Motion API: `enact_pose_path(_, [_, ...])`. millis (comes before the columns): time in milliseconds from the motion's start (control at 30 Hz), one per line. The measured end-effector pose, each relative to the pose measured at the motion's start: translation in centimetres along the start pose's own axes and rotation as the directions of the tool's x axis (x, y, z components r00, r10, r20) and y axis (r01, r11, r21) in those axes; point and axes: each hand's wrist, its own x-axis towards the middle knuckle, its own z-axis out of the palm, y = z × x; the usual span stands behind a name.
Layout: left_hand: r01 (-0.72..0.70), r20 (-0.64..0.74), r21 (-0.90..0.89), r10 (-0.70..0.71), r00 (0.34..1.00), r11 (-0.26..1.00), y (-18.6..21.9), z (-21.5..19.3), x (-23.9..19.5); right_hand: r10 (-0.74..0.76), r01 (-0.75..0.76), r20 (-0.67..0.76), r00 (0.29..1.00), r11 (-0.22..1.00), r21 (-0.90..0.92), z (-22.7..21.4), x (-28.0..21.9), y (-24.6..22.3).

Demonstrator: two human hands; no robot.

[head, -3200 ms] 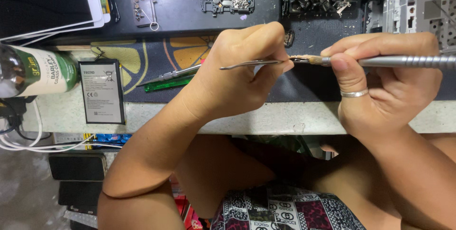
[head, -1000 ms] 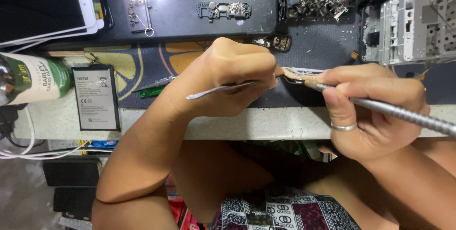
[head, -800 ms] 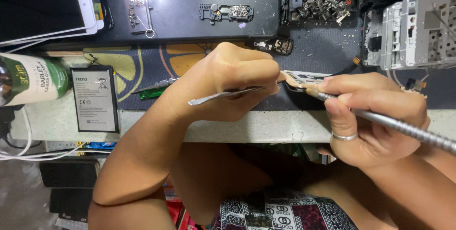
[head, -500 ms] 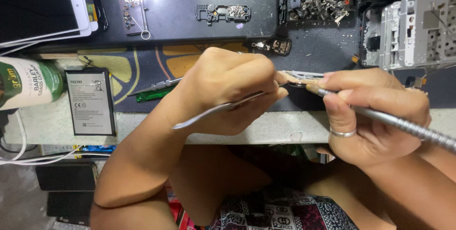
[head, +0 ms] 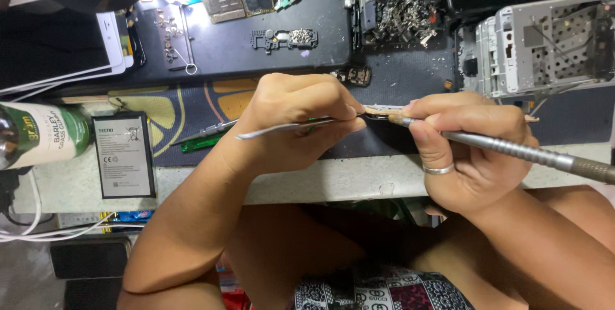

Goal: The person uses a metal spudger and tweezers to pry and separate components from a disassembled smartphone chassis. They carefully lift a metal shielding plate and remove it from the device frame.

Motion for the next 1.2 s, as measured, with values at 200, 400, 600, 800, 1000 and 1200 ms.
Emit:
enact_pose_path(200, [0.032, -0.027, 0.02, -0.031, 0.999, 0.999, -0.3, 0.6, 0.3, 0.019, -0.019, -0.003, 1.0, 0.999, -0.036, -0.4, 0.1, 0.0])
enact_pose_path(400, [-0.029, -0.08, 0.018, 0.03, 0.996, 0.999, -0.8, 1.2, 0.1, 0.017, -0.017, 0.001, 1.0, 1.0, -0.013, -0.5, 0.4, -0.1])
enact_pose_path(600, [-0.031, -0.076, 0.077, 0.037, 0.996, 0.997, -0.5, 1.5, -0.1, 0.061, -0.061, 0.0, 0.998, 0.998, -0.013, -0.8, 0.5, -0.1])
enact_pose_path(800, [-0.058, 0.024, 0.059, 0.057, 0.998, 0.997, 0.4, 0.6, 1.0, -0.104, 0.104, 0.027, 0.994, 0.995, -0.007, -0.7, 0.7, 0.4])
enact_pose_path(1000, [-0.078, 0.082, 0.042, 0.074, 0.994, 0.996, 1.2, -0.9, 1.2, -0.166, 0.17, 0.045, 0.985, 0.98, -0.104, -1.0, 0.7, 0.5])
enact_pose_path(1200, [-0.141, 0.011, 0.059, 0.141, 0.99, 0.988, 2.2, -1.5, 1.2, -0.125, 0.135, 0.094, 0.988, 0.985, -0.111, -1.4, 0.1, 0.8])
